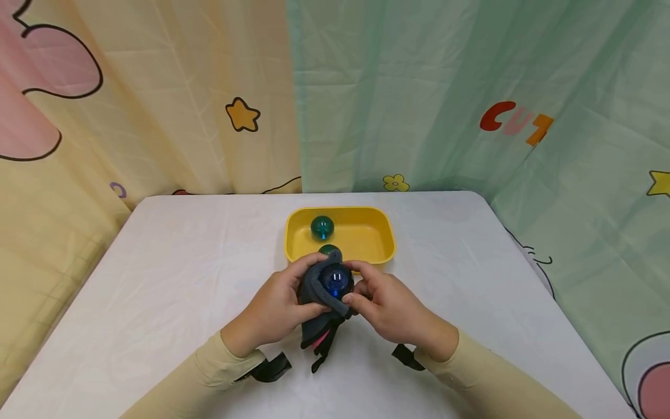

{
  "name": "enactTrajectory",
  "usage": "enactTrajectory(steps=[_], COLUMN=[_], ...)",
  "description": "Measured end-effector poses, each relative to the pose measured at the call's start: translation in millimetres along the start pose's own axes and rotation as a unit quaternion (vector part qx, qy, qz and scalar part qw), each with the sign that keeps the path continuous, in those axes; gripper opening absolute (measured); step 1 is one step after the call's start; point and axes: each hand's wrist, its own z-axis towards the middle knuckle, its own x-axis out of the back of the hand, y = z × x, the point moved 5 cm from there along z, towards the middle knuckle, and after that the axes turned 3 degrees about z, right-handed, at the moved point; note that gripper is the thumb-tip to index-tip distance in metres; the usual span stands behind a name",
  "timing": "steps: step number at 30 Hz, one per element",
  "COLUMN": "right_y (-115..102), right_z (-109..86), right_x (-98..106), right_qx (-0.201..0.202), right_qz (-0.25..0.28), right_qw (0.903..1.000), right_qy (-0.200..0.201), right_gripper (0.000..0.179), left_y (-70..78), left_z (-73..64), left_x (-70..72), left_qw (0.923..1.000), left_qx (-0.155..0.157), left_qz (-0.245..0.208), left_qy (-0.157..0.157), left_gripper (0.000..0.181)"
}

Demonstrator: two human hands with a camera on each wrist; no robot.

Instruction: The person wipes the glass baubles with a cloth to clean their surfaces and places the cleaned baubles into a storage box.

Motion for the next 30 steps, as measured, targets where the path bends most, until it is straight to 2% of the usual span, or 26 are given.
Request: enactTrajectory(steps=[16, 24, 30], right_y=[0.6, 0.2, 1.5], right_z=[-0.9, -1.8, -0.8], right_x=[-2.4, -1.7, -0.1], right_qx=[-0.006, -0.009, 0.001], right_qz=[0.002, -0.002, 0.023], right_qw=[1.0, 0.9999, 0.9996], right_qy=[-0.001, -0.006, -0.015], right_gripper=[0.059, 0.058, 0.046], left_y=[2.3, 2.5, 1.7], left_z=[-1.6, -2.2, -2.5], left_x=[0.1, 1.4, 1.6], left_qw=[0.9998, 1.0, 0.9999], left_qx=[0.015, 0.008, 0.004], left_qz=[-0.011, -0.002, 0.0], left_qy=[0.0, -0.003, -0.014], left_gripper=[0.067, 0.068, 0.071])
